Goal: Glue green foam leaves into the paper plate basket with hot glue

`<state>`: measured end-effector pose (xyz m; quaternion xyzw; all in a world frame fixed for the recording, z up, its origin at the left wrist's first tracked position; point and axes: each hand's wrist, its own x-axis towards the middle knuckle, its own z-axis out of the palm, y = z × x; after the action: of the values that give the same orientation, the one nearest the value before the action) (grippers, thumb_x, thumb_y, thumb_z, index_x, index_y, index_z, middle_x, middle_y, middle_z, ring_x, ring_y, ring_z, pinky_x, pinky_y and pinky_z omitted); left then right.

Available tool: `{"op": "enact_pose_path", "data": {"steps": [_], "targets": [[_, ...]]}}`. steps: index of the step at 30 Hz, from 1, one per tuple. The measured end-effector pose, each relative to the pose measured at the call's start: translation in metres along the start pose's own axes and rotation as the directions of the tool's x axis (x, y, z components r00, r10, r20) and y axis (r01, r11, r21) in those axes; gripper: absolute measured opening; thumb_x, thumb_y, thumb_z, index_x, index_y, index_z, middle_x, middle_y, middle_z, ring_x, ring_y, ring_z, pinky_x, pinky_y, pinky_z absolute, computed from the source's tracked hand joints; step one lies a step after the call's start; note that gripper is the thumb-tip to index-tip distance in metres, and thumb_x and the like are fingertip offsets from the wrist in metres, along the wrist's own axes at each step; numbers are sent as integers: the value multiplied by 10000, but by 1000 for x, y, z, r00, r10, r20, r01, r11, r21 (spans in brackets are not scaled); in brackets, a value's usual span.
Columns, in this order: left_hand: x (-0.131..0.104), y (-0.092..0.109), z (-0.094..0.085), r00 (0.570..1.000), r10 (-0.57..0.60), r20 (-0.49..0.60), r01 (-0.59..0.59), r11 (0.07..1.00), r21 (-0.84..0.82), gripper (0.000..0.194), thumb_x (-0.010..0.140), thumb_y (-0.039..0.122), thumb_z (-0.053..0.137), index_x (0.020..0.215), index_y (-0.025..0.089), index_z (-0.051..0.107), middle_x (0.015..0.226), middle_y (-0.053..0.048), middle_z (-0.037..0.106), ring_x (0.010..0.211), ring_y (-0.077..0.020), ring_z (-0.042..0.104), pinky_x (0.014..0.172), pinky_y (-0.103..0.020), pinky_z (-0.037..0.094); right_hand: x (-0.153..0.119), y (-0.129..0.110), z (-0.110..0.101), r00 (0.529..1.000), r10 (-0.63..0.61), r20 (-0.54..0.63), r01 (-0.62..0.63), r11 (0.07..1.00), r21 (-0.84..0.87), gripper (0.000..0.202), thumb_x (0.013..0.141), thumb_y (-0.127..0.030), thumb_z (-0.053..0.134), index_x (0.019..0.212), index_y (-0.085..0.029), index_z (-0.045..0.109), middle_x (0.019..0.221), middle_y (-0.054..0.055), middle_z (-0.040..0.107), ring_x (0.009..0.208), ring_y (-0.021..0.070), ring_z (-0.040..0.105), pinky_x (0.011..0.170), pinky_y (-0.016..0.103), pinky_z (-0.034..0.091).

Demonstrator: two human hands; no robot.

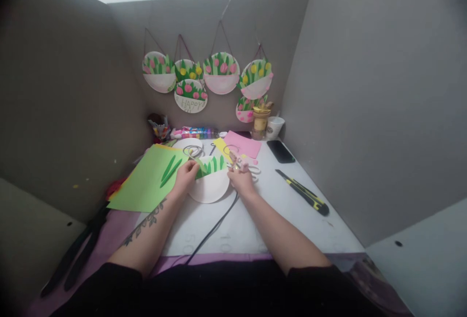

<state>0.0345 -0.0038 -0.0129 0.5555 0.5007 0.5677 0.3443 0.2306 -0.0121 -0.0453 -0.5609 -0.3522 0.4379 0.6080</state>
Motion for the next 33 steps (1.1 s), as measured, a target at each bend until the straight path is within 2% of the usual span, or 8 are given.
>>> {"op": "enact_pose_path", "data": {"steps": [3, 8, 17, 19, 22, 25, 28, 33], "targets": [[0, -4, 0, 1000, 20, 19, -21, 998, 67, 138, 722, 188, 621, 592, 178, 573, 596, 17, 505, 608, -131, 425, 585, -232, 294, 1, 1, 1, 998, 63, -31, -61, 997, 39, 294, 480, -221, 707, 761, -169, 639, 643, 6, 654, 492, 138, 567, 399, 232, 384], [2, -8, -2, 999, 32, 38, -39, 979, 202, 159, 757, 220, 584, 604, 191, 552, 596, 16, 505, 613, -142, 436, 578, -239, 280, 5, 9, -2, 999, 42, -5, -42, 999, -1, 266, 512, -221, 704, 767, -158, 660, 605, -3, 629, 467, 131, 536, 388, 232, 362], [-3, -2, -1, 990, -79, 121, 35, 943, 330, 95, 702, 195, 635, 609, 194, 655, 610, -24, 604, 609, -173, 478, 554, -268, 253, 8, 13, -1, 1000, 22, -15, -21, 999, 25, 287, 508, -215, 719, 782, -152, 667, 700, 23, 667, 600, 164, 614, 496, 241, 441], [-5, 3, -1, 983, -95, 155, 18, 901, 434, 114, 717, 195, 608, 614, 194, 658, 628, -26, 619, 611, -172, 486, 554, -270, 253, 7, 12, -1, 1000, 17, -10, -17, 1000, 21, 283, 504, -217, 721, 774, -156, 665, 698, 23, 673, 613, 175, 624, 511, 249, 451], [-7, 12, -1, 967, -132, 218, -36, 776, 630, 159, 758, 206, 541, 657, 197, 664, 672, -18, 644, 625, -166, 509, 560, -270, 269, 6, 11, -2, 1000, 8, -13, -8, 1000, 11, 274, 497, -210, 720, 761, -164, 666, 696, 16, 678, 640, 183, 635, 546, 254, 466], [-8, 18, -1, 958, -162, 235, -64, 681, 730, 192, 784, 222, 501, 709, 203, 677, 724, -16, 672, 661, -167, 544, 566, -267, 292, 5, 9, -2, 1000, 4, -15, -3, 1000, 27, 287, 489, -198, 723, 768, -164, 665, 712, 16, 683, 676, 190, 644, 574, 257, 473], [-6, 18, 0, 954, -186, 235, -62, 644, 763, 200, 787, 235, 496, 743, 207, 689, 757, -20, 693, 683, -171, 570, 567, -267, 309, 3, 8, -1, 1000, 4, -16, -3, 999, 42, 293, 491, -204, 726, 774, -163, 664, 704, 15, 681, 669, 192, 643, 564, 261, 466], [0, 10, 2, 946, -203, 251, -66, 640, 766, 195, 769, 261, 519, 752, 202, 704, 771, -30, 708, 695, -174, 590, 555, -270, 318, 0, 4, -1, 1000, -28, -6, 28, 998, 64, 278, 498, -191, 724, 767, -164, 661, 702, 14, 684, 654, 183, 637, 572, 262, 465]]}}
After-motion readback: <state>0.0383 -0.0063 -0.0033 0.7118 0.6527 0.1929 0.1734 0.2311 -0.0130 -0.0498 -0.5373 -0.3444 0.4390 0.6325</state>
